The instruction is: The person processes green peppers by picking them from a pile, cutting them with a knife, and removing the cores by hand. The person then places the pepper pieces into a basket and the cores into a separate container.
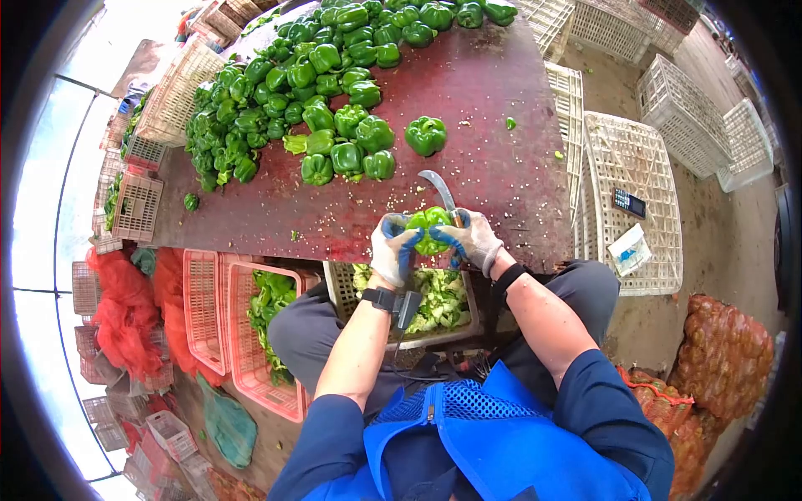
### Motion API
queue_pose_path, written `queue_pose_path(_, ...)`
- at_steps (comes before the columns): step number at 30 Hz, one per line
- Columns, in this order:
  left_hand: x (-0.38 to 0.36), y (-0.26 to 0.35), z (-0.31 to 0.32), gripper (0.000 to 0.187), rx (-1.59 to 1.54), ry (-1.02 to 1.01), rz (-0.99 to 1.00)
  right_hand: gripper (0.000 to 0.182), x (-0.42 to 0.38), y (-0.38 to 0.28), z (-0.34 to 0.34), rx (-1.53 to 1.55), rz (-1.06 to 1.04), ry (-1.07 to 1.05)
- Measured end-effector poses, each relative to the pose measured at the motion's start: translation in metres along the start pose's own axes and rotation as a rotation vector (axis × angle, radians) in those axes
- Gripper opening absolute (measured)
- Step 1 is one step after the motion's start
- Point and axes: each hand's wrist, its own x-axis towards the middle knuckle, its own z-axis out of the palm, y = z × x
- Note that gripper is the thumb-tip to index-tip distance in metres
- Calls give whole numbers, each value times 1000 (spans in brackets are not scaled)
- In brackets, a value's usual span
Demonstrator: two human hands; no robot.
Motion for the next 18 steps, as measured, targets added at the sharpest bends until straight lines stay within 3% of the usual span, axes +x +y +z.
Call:
queue_pose_path(2,0,-8,2,18,-362,22,-19,26,2,3,1,140,-2,2)
queue_pose_path(8,11,-32,1,19,-553,9,-48,27,-5,-4,-4,522,115,-16)
queue_pose_path(10,13,-33,5,27,-806,7,-112,26,-2,2,-7,595,118,-15)
queue_pose_path(14,25,-9,7,33,-585,-52,-62,23,2,5,-15,651,186,46)
queue_pose_path(18,31,11,-3,38,140,126,198,27,3,7,-14,535,179,141)
